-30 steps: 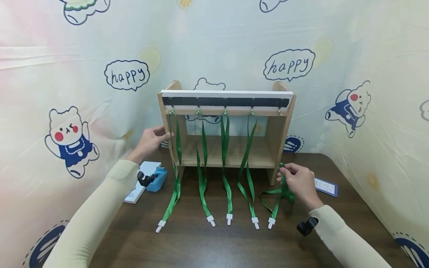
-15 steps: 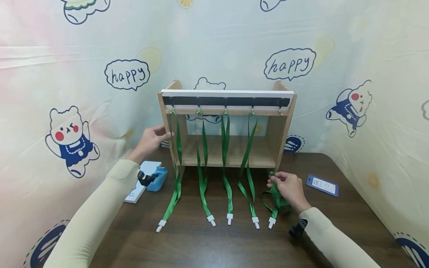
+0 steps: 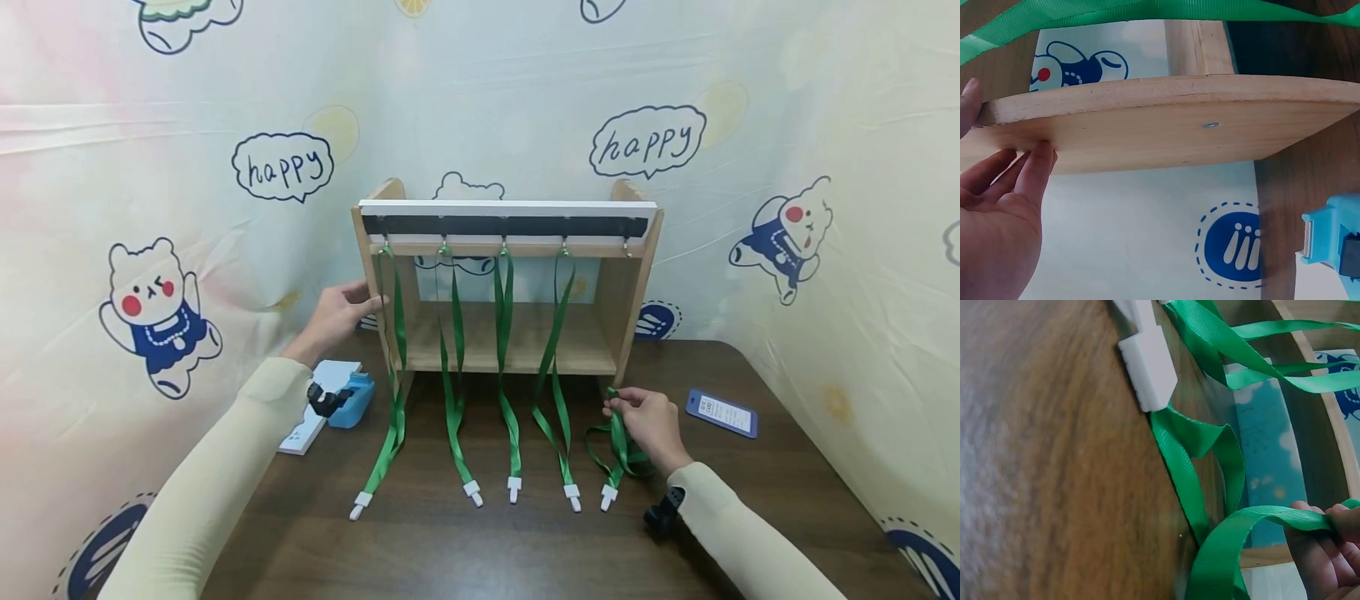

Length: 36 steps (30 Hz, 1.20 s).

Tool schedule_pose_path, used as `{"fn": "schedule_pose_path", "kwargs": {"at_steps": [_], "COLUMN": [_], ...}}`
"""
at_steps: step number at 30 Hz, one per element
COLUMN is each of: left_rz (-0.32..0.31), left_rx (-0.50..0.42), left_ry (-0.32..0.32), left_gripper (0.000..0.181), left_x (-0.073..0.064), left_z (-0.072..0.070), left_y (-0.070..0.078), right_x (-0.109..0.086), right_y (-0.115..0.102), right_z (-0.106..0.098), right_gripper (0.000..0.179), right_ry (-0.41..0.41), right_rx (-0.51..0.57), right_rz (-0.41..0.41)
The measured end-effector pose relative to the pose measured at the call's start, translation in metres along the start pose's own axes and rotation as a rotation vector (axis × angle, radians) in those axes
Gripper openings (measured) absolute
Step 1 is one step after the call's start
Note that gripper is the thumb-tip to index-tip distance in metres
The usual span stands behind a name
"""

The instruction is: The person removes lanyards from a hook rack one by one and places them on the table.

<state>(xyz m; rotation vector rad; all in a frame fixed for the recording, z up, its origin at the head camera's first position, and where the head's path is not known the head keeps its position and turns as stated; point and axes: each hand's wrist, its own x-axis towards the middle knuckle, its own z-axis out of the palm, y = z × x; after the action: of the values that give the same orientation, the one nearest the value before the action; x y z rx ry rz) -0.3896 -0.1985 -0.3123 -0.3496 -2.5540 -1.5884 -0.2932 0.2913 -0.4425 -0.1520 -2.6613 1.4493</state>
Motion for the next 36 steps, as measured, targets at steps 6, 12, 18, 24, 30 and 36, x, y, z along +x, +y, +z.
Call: {"fn": "schedule_pose_path", "kwargs": {"at_steps": [6, 12, 18, 24, 30, 36], "left_rz": [-0.003, -0.005, 0.003, 0.003, 0.014, 0.020], "left_rx": [-0.001, 0.020, 0.030, 0.022, 0.024, 0.026], "left_ry": [-0.003, 0.012, 0.005, 0.009, 0.005, 0.005], "left_gripper": [0.066, 0.064, 0.063, 0.063, 0.063, 0.064], "left_x": [0.000, -0.001, -0.001, 0.001, 0.001, 0.002], "left_z": [-0.001, -0.003, -0.001, 0.000, 0.001, 0.001], "left_y": [-0.002, -0.004, -0.003, -0.004, -0.002, -0.002], "right_x": [0.002, 0.004, 0.004, 0.004, 0.005, 0.006], "right_y": [0.005, 0.013, 0.018, 0.020, 0.020, 0.018], "right_z": [0.003, 0.009, 0.009, 0.008, 0.009, 0.007], "right_gripper": [0.030, 0.030, 0.029, 0.029, 0.029, 0.029], "right_ry": [0.016, 0.009, 0.043, 0.039, 0.046, 0.060], "right_rx": [-0.035, -0.053, -0.085, -0.121, -0.152, -0.206], "right_rz": [0.002, -0.005, -0.006, -0.004, -0.014, -0.023]}}
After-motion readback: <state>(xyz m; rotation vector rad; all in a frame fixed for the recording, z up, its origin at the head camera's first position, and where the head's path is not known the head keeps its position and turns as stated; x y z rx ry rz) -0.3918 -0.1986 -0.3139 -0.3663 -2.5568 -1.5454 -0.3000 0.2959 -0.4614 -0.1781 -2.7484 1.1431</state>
